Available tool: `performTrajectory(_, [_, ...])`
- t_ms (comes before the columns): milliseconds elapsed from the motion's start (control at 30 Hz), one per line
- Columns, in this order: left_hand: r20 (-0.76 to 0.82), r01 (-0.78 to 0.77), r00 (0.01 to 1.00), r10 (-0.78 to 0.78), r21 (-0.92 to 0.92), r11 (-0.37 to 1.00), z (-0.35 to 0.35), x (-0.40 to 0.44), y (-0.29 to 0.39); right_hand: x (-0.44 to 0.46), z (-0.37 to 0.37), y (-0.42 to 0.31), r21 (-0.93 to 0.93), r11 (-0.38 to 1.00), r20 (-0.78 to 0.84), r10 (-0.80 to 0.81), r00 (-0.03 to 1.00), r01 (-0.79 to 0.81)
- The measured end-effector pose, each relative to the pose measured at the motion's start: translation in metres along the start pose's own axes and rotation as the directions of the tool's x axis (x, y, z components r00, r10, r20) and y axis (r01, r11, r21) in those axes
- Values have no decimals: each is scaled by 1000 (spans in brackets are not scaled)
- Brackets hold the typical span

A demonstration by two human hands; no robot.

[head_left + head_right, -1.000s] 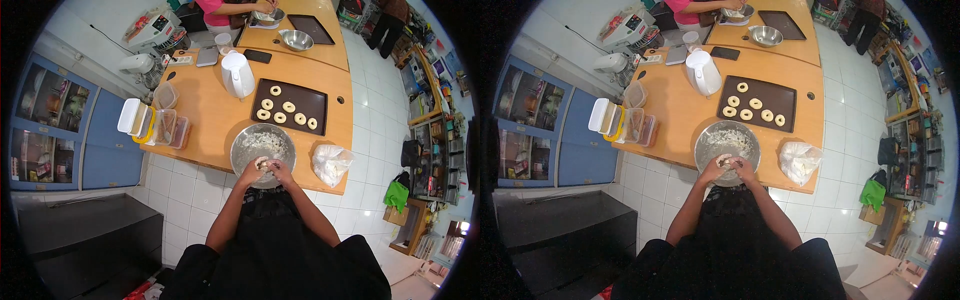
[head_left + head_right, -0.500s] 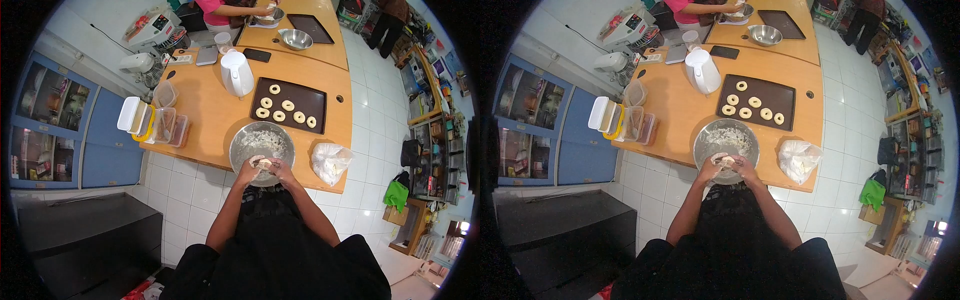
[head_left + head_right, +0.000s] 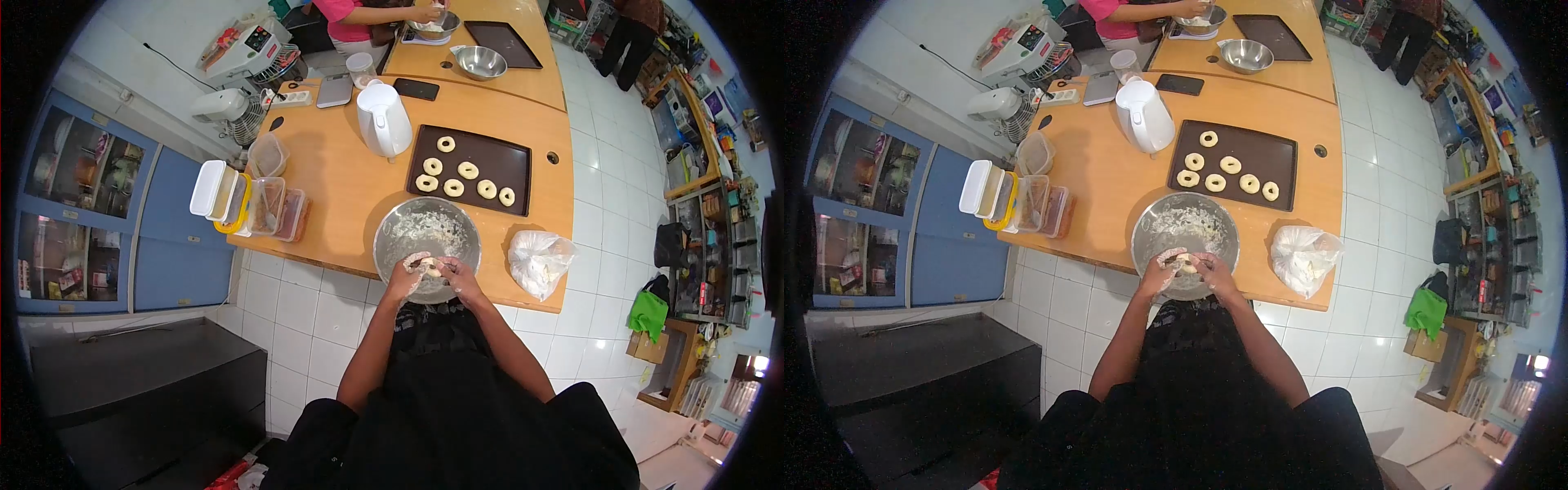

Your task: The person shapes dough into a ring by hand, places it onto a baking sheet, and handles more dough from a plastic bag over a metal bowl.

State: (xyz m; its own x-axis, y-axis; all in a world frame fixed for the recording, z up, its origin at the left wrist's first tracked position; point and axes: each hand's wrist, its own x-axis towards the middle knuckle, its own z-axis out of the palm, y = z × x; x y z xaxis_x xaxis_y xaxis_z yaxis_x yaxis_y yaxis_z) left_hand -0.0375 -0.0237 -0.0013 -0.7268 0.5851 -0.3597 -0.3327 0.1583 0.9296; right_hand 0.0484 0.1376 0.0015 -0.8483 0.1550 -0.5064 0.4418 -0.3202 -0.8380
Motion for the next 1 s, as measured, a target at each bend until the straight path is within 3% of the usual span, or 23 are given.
performTrajectory(167, [27,174,985,-172,-221,960,1,-7,13,-1,1,1,78,996,-10,40,999,-39])
performTrajectory(267, [42,261,965,-258,-217,940,2,-8,23,8,-5,15,90,996,24,16,1000,-18])
performTrajectory(467, [33,47,998,-54,198,979,-3,0,-13,7,-4,9,-4,999,99,-33,994,34])
performTrajectory(567, [-150,63,989,12,487,871,8,-7,5,0,1,-1,-70,997,58,-36,998,40])
performTrajectory(767, [-229,-47,962,146,390,920,11,2,-14,4,4,11,89,996,40,16,999,-20])
performTrajectory(833, [-234,-44,958,165,446,894,18,-5,3,6,7,14,109,994,38,7,999,-11])
performTrajectory(967, [-131,-87,964,230,662,744,15,-5,9,13,-3,26,-107,992,-28,-66,997,63])
performTrajectory(1000, [-105,-135,961,254,625,769,16,-6,12,15,-5,26,-175,982,-17,-79,997,75])
